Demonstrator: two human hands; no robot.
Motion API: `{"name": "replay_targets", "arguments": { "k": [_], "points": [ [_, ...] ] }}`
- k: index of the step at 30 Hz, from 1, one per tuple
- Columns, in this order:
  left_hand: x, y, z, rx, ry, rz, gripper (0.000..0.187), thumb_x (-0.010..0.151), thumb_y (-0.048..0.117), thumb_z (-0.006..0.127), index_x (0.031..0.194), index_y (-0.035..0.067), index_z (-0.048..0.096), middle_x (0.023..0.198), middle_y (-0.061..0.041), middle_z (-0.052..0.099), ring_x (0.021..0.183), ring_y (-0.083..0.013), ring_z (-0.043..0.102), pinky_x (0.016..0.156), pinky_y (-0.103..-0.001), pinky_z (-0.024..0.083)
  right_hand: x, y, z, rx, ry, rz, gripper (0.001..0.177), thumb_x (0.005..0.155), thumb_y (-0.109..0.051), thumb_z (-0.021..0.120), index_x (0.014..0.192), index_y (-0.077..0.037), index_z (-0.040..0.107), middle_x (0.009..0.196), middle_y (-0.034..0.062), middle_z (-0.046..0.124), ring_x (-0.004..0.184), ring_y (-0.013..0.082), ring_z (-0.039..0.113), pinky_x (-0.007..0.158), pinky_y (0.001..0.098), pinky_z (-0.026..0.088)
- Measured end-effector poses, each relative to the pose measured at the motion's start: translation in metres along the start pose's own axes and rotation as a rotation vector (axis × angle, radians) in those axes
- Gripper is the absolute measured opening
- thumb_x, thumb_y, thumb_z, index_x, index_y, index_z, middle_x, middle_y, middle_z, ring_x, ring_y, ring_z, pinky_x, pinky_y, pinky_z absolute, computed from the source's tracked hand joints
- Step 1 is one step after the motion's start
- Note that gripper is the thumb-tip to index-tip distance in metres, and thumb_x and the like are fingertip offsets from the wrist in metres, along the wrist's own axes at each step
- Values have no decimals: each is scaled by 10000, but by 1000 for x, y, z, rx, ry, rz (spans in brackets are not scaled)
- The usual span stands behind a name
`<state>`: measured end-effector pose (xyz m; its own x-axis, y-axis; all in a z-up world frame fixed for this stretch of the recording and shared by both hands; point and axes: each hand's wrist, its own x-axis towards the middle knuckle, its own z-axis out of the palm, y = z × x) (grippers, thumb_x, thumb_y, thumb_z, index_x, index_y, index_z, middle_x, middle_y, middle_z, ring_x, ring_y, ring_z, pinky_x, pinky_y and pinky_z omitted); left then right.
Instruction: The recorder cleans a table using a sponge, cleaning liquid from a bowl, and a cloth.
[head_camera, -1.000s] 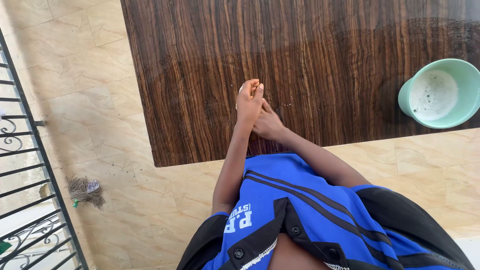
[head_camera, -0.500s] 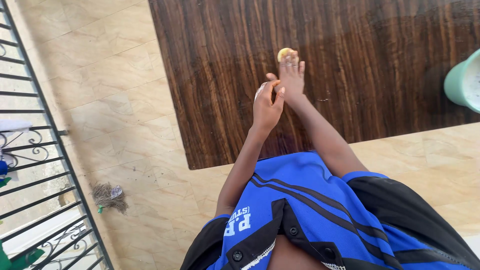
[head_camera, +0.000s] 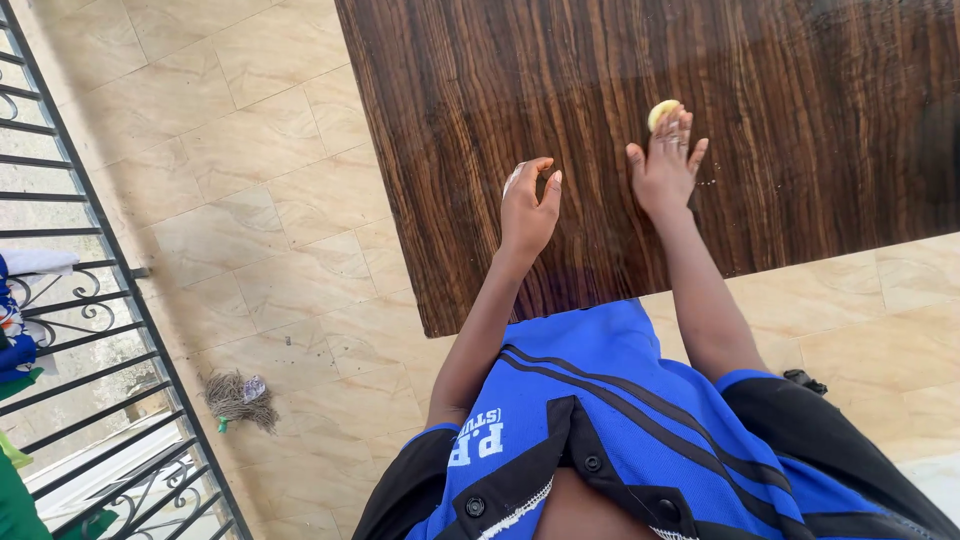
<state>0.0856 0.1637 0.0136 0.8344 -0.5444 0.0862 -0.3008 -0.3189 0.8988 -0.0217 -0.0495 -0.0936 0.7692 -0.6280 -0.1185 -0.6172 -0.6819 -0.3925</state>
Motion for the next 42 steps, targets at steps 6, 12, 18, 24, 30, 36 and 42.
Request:
{"name": "replay_targets", "arguments": {
  "k": [6, 12, 18, 24, 30, 36, 42],
  "points": [
    [-3, -2, -21, -59, 24, -10, 247, 991, 155, 672, 1196, 18, 653, 1178, -138, 694, 1130, -292, 667, 1004, -388, 510, 14, -104, 51, -127, -78, -10, 927, 1061, -672, 346, 1646, 25, 170, 1722, 231, 96, 1602, 370, -10, 1269, 554, -4],
    [4, -17, -14, -99, 36, -114, 273, 974, 151, 693, 1202, 3, 665, 1129, -135, 716, 1069, -252, 688, 963, -364, 532, -43, -167, 110, 437, -119, -497, 1019, 900, -743, 546, 1564, -12, 293, 1550, 152, 348, 1500, 235, 234, 1248, 495, 164],
    [7, -22, -29, -132, -36, -138, 266, 1014, 183, 670, 1205, 0, 648, 1159, -128, 692, 1082, -241, 675, 963, -361, 536, -10, -14, -7, -125, -100, 78, 905, 1028, -689, 205, 1675, -84, 21, 1758, 161, 19, 1619, 314, -21, 1268, 591, -53],
    [8, -35, -25, -218, -32, -164, 272, 1014, 199, 653, 1198, 0, 643, 1157, -127, 665, 1078, -231, 679, 951, -362, 550, 40, 29, 1, -62, -5, 296, 938, 1072, -700, 204, 1682, -4, 55, 1764, 186, 7, 1624, 326, -86, 1295, 566, -77],
    [14, -23, -27, -203, -1, -123, 265, 1015, 181, 660, 1199, -10, 650, 1135, -114, 697, 1061, -212, 690, 942, -344, 546, -10, -136, 102, -253, -93, -385, 565, 1080, -386, 505, 1551, -95, 395, 1686, 167, 347, 1621, 399, 173, 1286, 614, 148],
    [16, -33, -35, -261, 28, -159, 233, 1020, 164, 652, 1182, -3, 654, 1146, -105, 674, 1069, -196, 681, 930, -319, 551, -75, -179, 43, 267, -283, -390, 752, 942, -495, 516, 1563, -98, 367, 1611, 133, 361, 1528, 295, 255, 1234, 547, 180],
    [9, -43, -47, -230, 46, -169, 228, 1003, 140, 651, 1175, -10, 657, 1113, -111, 680, 1057, -210, 677, 938, -350, 539, 11, -72, 16, -86, -104, -130, 811, 1075, -560, 333, 1634, 2, 165, 1724, 194, 151, 1599, 296, 55, 1239, 587, -37]
  ]
}}
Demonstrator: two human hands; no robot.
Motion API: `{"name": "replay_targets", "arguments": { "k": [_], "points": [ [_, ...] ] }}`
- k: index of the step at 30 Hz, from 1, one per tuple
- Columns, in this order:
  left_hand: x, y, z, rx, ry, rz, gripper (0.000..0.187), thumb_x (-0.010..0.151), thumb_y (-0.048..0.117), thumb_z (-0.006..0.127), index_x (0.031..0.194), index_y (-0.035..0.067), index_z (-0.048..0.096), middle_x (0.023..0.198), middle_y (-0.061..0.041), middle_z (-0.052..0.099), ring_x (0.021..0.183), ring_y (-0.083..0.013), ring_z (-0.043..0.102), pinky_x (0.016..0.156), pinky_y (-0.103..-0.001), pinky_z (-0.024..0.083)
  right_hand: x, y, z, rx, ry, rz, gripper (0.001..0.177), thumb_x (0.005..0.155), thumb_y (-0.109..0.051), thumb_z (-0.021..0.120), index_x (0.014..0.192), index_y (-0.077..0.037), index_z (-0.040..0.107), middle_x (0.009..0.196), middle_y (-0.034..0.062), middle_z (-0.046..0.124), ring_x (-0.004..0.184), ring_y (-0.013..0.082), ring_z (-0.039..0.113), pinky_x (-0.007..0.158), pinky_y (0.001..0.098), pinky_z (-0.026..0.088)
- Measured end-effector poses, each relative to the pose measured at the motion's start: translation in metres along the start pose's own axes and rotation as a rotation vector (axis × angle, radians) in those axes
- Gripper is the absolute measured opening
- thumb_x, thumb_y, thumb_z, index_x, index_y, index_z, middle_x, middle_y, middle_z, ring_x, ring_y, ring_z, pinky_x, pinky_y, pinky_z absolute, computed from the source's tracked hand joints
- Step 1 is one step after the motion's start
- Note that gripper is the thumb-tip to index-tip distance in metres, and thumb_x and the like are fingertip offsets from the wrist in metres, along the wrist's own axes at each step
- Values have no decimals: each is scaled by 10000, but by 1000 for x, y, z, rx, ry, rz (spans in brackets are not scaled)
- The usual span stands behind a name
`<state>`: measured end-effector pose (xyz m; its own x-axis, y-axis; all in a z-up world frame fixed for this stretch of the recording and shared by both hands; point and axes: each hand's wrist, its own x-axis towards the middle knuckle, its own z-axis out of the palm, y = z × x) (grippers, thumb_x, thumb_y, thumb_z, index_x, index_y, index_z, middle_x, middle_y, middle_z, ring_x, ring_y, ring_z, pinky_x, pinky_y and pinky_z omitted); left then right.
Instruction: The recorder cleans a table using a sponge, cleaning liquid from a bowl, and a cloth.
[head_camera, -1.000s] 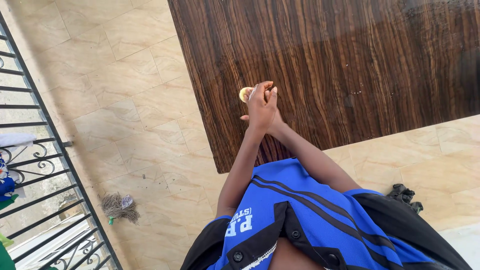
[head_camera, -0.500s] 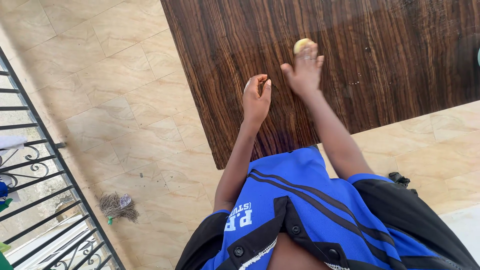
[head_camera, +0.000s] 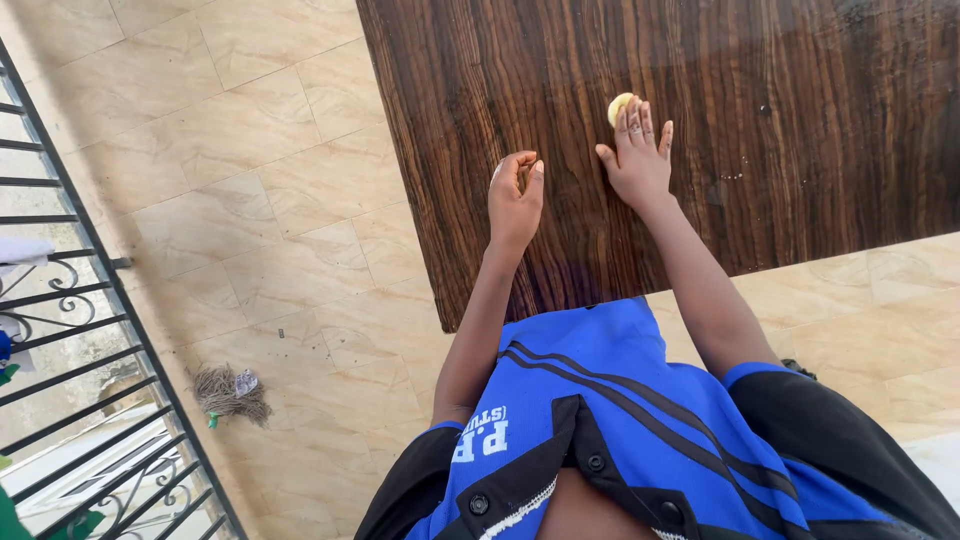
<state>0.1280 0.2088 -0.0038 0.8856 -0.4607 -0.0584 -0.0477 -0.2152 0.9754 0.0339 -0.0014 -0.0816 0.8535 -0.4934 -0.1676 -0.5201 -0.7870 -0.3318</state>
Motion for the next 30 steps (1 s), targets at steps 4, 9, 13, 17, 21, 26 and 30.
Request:
{"name": "replay_targets", "arguments": {
  "k": [4, 9, 13, 17, 21, 26, 30],
  "points": [
    [-10, 16, -13, 33, 17, -30, 228, 1026, 153, 636, 1198, 4, 651, 1128, -111, 669, 1072, -211, 665, 935, -345, 532, 48, -48, 27, -3, 8, 33, 865, 1059, -616, 330, 1625, 19, 169, 1717, 204, 161, 1599, 326, 48, 1239, 585, -32],
    [-8, -8, -7, 2, 75, 119, 251, 1011, 151, 652, 1202, -13, 643, 1156, -124, 692, 1103, -231, 674, 996, -349, 527, 16, -165, 118, -287, 299, -583, 1066, 976, -833, 328, 1622, 13, 275, 1681, 215, 253, 1582, 361, 138, 1255, 591, 93],
    [-12, -6, -20, 16, 59, 39, 235, 1014, 153, 649, 1184, -9, 648, 1148, -128, 691, 1099, -221, 677, 988, -339, 528, -53, -159, 119, 250, 31, -847, 970, 1034, -725, 409, 1636, 21, 256, 1710, 238, 247, 1599, 368, 146, 1280, 561, 116],
    [-10, 0, -30, -114, 52, -118, 233, 1002, 164, 632, 1171, 5, 645, 1138, -110, 662, 1055, -204, 674, 880, -345, 582, -46, -112, 47, 25, -252, -407, 780, 1020, -622, 362, 1634, -147, 280, 1679, 94, 303, 1601, 234, 116, 1287, 529, 20],
    [-15, -6, -37, 0, 116, -20, 224, 1011, 168, 660, 1163, 4, 667, 1122, -114, 692, 1066, -210, 679, 944, -340, 538, 8, -88, 31, 25, -94, -264, 885, 1029, -671, 273, 1658, -60, 154, 1742, 136, 143, 1600, 245, 39, 1252, 570, -58],
    [-19, -10, -41, 33, 205, 20, 220, 1018, 181, 654, 1159, 14, 673, 1123, -114, 709, 1077, -220, 678, 975, -349, 529, 54, -157, 101, -131, -37, -341, 1007, 993, -754, 290, 1653, -5, 156, 1730, 189, 96, 1596, 323, -8, 1251, 567, -25],
    [-24, -26, -45, 226, 335, 131, 221, 1015, 169, 673, 1168, 12, 700, 1138, -132, 713, 1207, -290, 622, 1077, -424, 454, -19, -213, 131, -66, 119, -770, 954, 1018, -763, 315, 1646, -54, 202, 1725, 166, 174, 1598, 312, 74, 1259, 550, 54]
  ]
}}
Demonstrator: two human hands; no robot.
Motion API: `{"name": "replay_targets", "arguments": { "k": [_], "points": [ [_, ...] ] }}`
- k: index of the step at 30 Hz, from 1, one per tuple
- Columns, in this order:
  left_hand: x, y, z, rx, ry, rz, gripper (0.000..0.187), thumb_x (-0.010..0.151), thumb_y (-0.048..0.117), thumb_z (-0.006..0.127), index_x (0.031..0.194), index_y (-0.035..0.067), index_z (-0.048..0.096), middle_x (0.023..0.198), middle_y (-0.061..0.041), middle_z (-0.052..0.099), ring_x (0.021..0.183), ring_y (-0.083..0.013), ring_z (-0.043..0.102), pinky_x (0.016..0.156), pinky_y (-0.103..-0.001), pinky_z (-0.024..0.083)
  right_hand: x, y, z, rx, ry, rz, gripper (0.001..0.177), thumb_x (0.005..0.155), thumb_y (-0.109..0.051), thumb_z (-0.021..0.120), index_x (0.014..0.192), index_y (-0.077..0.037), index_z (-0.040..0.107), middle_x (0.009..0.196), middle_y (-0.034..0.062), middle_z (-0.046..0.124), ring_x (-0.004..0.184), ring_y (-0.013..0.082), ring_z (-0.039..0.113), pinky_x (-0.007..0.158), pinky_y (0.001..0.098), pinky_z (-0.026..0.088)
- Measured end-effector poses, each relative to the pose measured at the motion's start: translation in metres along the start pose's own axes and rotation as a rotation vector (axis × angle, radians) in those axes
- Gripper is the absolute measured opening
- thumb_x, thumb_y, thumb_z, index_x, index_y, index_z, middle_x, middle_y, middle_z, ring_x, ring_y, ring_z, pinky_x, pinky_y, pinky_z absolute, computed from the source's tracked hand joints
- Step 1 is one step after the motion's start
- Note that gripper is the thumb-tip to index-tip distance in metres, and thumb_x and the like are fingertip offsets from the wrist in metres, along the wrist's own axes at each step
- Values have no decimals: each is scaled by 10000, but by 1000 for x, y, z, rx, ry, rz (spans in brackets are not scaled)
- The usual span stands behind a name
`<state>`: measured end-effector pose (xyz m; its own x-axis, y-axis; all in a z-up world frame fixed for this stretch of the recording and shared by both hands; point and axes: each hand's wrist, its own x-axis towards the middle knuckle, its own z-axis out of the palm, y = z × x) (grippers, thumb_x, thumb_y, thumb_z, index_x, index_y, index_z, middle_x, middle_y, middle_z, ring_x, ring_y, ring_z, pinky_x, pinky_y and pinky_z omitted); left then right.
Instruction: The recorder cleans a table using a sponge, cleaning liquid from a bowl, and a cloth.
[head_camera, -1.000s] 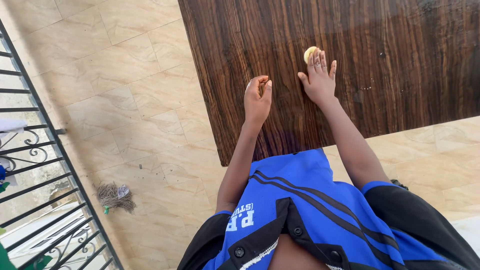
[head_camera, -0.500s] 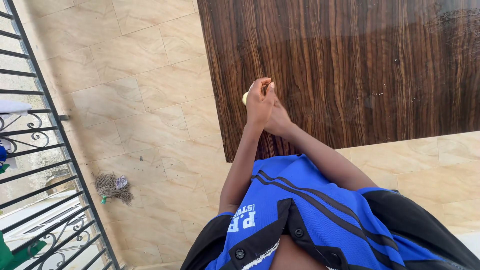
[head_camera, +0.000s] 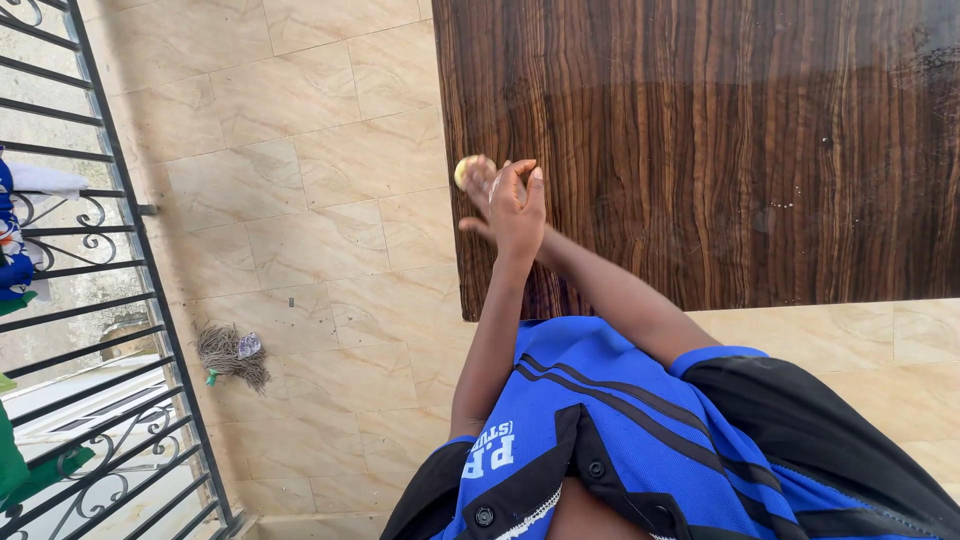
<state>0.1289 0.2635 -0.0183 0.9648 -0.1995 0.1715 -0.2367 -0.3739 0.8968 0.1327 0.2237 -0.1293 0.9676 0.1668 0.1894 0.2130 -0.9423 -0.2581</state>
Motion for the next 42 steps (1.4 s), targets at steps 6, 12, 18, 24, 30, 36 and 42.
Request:
{"name": "replay_targets", "arguments": {
  "k": [6, 12, 18, 24, 30, 36, 42],
  "points": [
    [-1, 0, -23, -100, -59, -249, 220, 1030, 191, 616, 1165, 24, 668, 1165, -121, 675, 1129, -239, 645, 974, -370, 535, -71, 16, -68, 99, -503, 177, 728, 1044, -577, 245, 1644, -166, 248, 1701, 23, 217, 1586, 169, 71, 1282, 524, -41],
    [-11, -1, -30, -235, -5, -207, 190, 1041, 174, 613, 1137, 17, 663, 1109, -104, 700, 1037, -218, 670, 948, -350, 544, -9, 68, -59, 78, -243, 361, 837, 1045, -667, 259, 1661, -103, 203, 1746, 61, 112, 1603, 204, 4, 1268, 541, -46],
    [-15, -8, -33, -144, 48, -141, 210, 1026, 169, 639, 1157, 8, 672, 1129, -110, 710, 1093, -222, 681, 984, -356, 516, 34, -1, -14, -9, -299, 110, 924, 969, -723, 338, 1638, -97, 210, 1727, 77, 136, 1584, 246, 23, 1257, 541, -23],
    [-14, -9, -36, -217, 43, -338, 218, 1042, 190, 592, 1183, 39, 664, 1157, -80, 659, 1096, -197, 654, 955, -339, 542, -94, 4, -54, 58, -388, 135, 871, 994, -690, 273, 1641, -114, 178, 1722, 95, 151, 1605, 244, 19, 1269, 539, -45],
    [-22, -9, -8, -215, -28, -254, 219, 1065, 188, 598, 1188, 22, 670, 1168, -82, 661, 1111, -185, 633, 992, -336, 521, -149, 135, -119, 32, -212, 715, 965, 1003, -732, 193, 1669, -54, 28, 1755, 146, 6, 1620, 271, -44, 1258, 581, -78],
    [-33, 29, 20, -267, -131, -213, 198, 1047, 168, 617, 1174, 24, 662, 1151, -86, 662, 1090, -187, 660, 981, -329, 539, -106, 108, -91, 64, -186, 691, 993, 1047, -723, 350, 1641, 25, 80, 1749, 252, 38, 1635, 377, -28, 1292, 582, -29],
    [-50, 53, 67, -293, -221, -173, 192, 1039, 153, 630, 1169, 14, 660, 1156, -100, 695, 1095, -194, 676, 973, -331, 543, -125, 26, -117, 482, -44, 443, 1062, 836, -683, 610, 1555, 11, 251, 1598, 224, 288, 1499, 416, 111, 1221, 490, 108]
  ]
}}
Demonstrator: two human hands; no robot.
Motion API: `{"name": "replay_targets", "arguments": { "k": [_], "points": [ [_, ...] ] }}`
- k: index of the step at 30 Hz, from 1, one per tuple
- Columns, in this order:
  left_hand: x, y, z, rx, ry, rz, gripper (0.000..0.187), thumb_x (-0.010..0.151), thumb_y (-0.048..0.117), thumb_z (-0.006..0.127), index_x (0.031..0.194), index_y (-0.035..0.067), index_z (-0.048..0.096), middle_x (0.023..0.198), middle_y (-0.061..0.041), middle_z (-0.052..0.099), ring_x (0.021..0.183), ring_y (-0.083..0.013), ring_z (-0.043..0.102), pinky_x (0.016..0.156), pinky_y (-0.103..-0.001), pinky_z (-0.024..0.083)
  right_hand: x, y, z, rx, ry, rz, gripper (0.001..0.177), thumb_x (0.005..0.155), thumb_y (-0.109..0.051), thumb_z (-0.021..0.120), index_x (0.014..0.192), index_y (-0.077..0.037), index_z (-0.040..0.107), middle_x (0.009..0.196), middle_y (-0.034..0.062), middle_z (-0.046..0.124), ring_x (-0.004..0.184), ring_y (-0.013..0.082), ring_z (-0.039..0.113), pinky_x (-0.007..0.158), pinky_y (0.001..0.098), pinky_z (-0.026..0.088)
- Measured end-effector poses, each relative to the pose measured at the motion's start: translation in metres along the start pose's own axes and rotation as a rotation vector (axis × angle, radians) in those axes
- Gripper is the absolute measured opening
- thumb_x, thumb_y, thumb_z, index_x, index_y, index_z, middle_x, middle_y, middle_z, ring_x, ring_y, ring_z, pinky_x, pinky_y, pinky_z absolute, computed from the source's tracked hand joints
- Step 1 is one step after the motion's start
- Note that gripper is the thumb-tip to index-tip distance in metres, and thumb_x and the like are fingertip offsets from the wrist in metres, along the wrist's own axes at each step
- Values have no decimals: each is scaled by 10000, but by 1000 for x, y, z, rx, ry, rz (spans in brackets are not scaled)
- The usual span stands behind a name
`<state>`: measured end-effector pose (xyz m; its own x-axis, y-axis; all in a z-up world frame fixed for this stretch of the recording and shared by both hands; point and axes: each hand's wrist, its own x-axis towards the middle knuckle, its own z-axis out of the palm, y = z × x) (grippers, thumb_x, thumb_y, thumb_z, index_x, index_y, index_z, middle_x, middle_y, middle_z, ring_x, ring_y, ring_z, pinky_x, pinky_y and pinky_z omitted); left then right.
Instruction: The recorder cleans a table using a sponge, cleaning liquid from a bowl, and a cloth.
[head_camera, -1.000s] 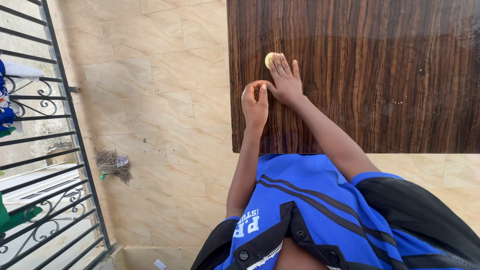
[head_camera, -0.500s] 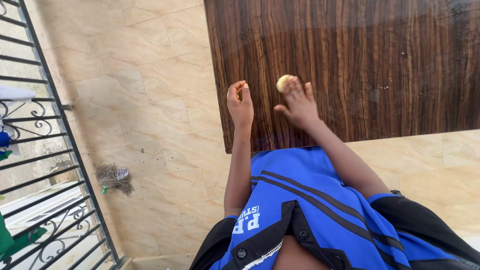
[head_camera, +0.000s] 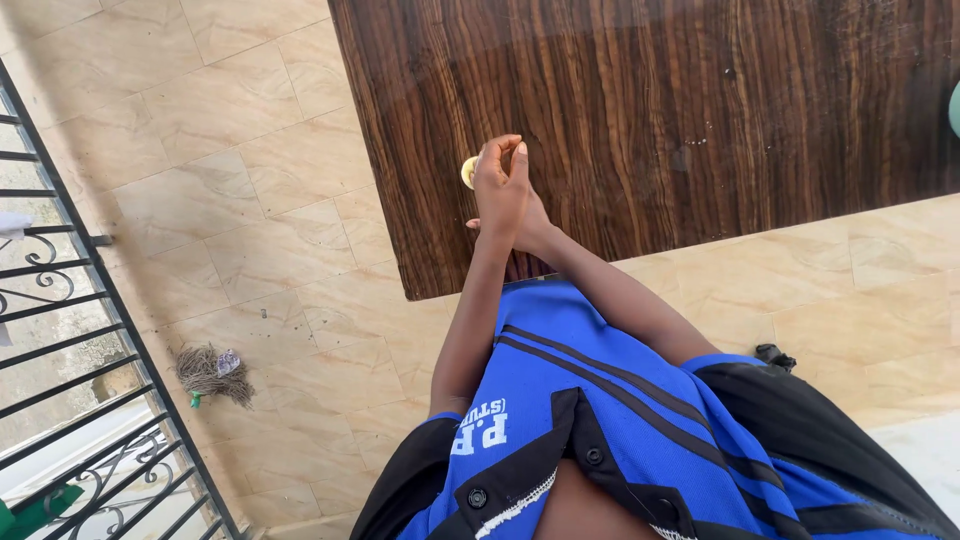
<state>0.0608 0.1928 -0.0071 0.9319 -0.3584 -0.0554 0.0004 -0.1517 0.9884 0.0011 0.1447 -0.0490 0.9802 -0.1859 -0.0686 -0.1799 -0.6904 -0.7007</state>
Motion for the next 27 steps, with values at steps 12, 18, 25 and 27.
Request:
{"name": "replay_targets", "arguments": {
  "k": [12, 18, 25, 27],
  "points": [
    [-44, 17, 71, 33, -52, 81, 184, 1027, 164, 652, 1124, 8, 668, 1099, -95, 675, 1050, -178, 648, 961, -328, 513, -38, 229, -172, -393, 119, 521, 982, 1020, -724, 265, 1642, 20, 111, 1738, 213, 63, 1610, 313, -26, 1266, 552, -54],
    [-53, 16, 104, 20, -27, 97, 166, 1007, 140, 664, 1096, -1, 676, 1061, -102, 679, 1010, -189, 659, 940, -320, 521, -50, 140, -49, -430, 10, 34, 626, 1017, -391, 497, 1547, -71, 403, 1647, 191, 370, 1611, 369, 230, 1264, 578, 151],
    [-55, 10, 139, -17, -84, 92, 198, 1003, 151, 654, 1127, -3, 660, 1086, -84, 685, 1051, -164, 658, 952, -310, 515, -63, 130, -115, -143, -14, 176, 680, 915, -535, 535, 1465, -140, 474, 1594, 73, 398, 1541, 279, 249, 1226, 516, 171],
    [-60, 19, 145, -16, -111, 18, 191, 1032, 175, 643, 1114, 4, 668, 1077, -73, 663, 1020, -155, 647, 926, -308, 527, -69, 203, -132, -387, 160, 224, 772, 1082, -590, 340, 1655, -82, 245, 1731, 125, 205, 1609, 241, 106, 1271, 563, 4]
  ]
}}
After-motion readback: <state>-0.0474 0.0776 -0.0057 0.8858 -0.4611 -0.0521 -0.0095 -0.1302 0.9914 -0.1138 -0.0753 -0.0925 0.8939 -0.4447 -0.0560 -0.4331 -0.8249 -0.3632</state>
